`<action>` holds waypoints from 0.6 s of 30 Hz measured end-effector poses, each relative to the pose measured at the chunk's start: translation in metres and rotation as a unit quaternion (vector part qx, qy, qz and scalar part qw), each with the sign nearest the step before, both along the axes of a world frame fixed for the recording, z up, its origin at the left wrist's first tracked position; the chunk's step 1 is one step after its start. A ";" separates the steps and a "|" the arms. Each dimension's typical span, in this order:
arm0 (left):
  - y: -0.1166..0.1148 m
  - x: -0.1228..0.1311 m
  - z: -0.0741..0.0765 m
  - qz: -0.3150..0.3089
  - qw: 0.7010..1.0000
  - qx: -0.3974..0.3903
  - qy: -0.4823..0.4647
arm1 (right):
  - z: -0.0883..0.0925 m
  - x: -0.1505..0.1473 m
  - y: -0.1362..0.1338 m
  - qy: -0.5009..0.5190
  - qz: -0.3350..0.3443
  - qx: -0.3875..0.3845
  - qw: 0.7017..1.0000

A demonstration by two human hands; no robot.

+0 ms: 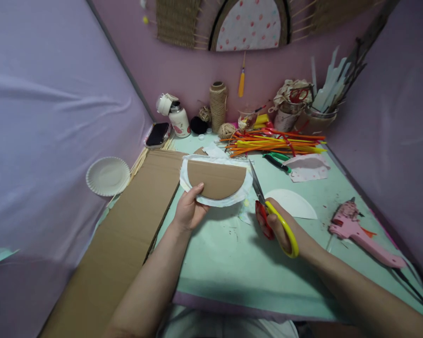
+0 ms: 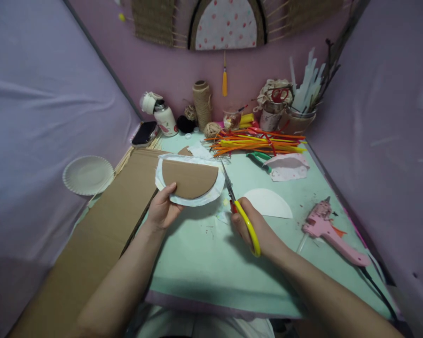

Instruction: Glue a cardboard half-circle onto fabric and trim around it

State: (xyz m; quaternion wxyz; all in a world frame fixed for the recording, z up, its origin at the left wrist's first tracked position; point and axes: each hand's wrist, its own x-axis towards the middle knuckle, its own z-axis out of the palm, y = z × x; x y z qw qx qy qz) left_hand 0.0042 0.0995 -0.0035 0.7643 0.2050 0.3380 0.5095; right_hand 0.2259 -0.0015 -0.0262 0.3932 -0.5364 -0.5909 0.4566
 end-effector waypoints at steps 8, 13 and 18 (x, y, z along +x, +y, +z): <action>0.001 0.000 -0.002 0.003 1.000 0.005 0.002 | 0.006 0.000 -0.003 -0.010 -0.021 0.001 1.000; 0.002 -0.001 -0.003 0.005 1.000 0.003 0.000 | 0.007 -0.001 -0.002 -0.009 -0.038 -0.010 0.999; 0.003 -0.002 -0.002 0.006 1.000 0.008 0.008 | 0.010 -0.002 -0.003 -0.022 -0.050 -0.014 0.998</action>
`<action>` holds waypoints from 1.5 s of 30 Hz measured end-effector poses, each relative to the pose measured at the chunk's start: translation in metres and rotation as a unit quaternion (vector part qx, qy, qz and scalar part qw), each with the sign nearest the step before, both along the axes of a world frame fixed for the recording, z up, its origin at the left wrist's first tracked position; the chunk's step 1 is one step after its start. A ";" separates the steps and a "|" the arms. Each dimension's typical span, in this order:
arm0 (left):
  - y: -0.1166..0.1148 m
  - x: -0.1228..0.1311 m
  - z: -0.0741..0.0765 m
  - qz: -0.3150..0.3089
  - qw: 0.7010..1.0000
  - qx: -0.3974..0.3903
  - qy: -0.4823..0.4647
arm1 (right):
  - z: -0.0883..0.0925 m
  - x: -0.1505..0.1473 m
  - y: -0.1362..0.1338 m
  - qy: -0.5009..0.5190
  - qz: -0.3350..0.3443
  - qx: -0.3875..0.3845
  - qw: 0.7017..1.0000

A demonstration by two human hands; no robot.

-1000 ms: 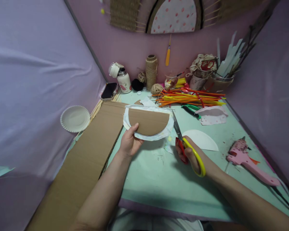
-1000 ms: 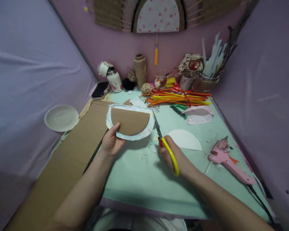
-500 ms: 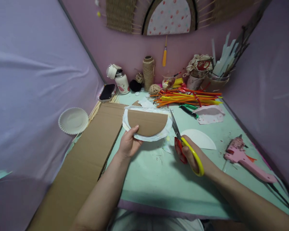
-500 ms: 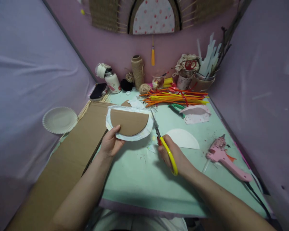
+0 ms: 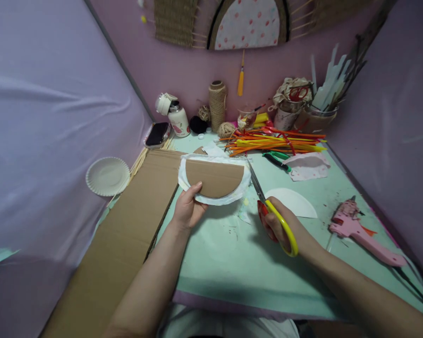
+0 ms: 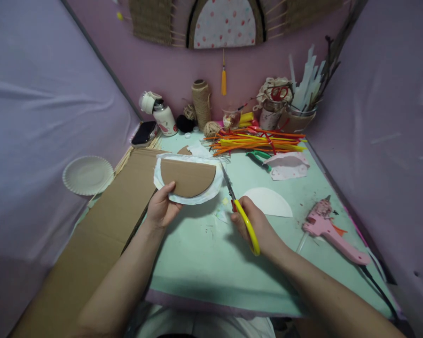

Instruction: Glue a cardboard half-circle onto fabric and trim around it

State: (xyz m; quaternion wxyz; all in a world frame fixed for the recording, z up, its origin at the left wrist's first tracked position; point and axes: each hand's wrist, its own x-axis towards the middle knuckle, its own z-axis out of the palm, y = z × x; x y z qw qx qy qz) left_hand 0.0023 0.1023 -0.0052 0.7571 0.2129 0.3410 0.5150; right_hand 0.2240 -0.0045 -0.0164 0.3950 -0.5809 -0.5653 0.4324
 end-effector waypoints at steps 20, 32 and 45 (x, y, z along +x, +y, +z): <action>0.014 -0.018 0.005 0.051 0.997 0.043 0.047 | 0.006 -0.003 0.003 0.042 -0.029 -0.084 0.995; 0.014 -0.022 0.008 0.079 0.994 0.046 0.061 | 0.009 -0.001 -0.002 -0.001 0.068 -0.016 0.998; 0.012 -0.024 0.007 0.067 0.993 0.055 0.076 | 0.007 0.001 -0.003 0.008 0.112 0.008 0.994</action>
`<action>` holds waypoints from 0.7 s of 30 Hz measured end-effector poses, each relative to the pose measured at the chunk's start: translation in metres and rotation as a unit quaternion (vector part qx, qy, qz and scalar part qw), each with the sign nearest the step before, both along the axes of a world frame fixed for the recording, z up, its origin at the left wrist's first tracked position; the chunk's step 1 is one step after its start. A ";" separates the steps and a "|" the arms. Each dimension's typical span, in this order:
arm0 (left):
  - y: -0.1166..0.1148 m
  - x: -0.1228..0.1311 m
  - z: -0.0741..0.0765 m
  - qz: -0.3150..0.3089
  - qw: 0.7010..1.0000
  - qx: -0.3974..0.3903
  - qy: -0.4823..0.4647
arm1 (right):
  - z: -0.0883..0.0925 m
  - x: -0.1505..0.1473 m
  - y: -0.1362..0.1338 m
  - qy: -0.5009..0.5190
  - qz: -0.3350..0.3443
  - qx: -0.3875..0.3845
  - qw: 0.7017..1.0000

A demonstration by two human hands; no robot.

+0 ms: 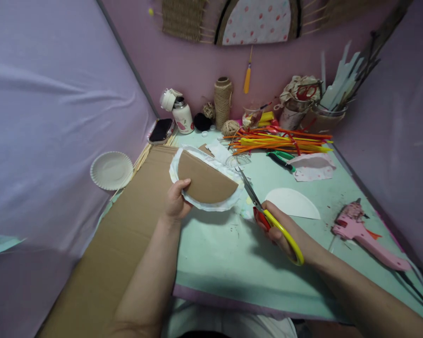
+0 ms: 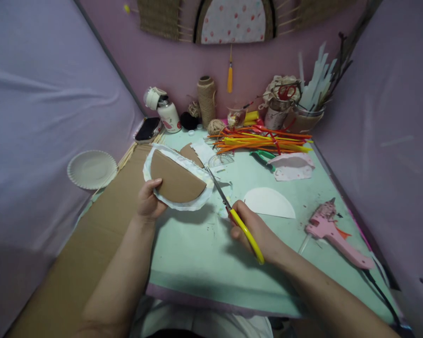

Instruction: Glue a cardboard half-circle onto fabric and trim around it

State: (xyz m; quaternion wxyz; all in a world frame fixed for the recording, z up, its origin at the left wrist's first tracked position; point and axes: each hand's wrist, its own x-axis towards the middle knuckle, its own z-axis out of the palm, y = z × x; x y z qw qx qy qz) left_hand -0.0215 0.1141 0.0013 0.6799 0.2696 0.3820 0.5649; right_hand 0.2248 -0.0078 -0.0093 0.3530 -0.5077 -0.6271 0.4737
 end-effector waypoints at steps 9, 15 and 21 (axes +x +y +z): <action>0.002 -0.001 -0.002 0.006 1.000 -0.006 -0.002 | 0.009 0.001 0.001 -0.014 -0.003 -0.042 0.999; 0.004 -0.003 -0.001 0.025 0.999 -0.020 0.001 | 0.010 0.003 0.004 -0.036 -0.035 -0.044 0.998; 0.006 -0.003 -0.001 0.024 1.000 -0.010 0.003 | 0.010 0.006 0.007 -0.055 -0.045 -0.052 0.996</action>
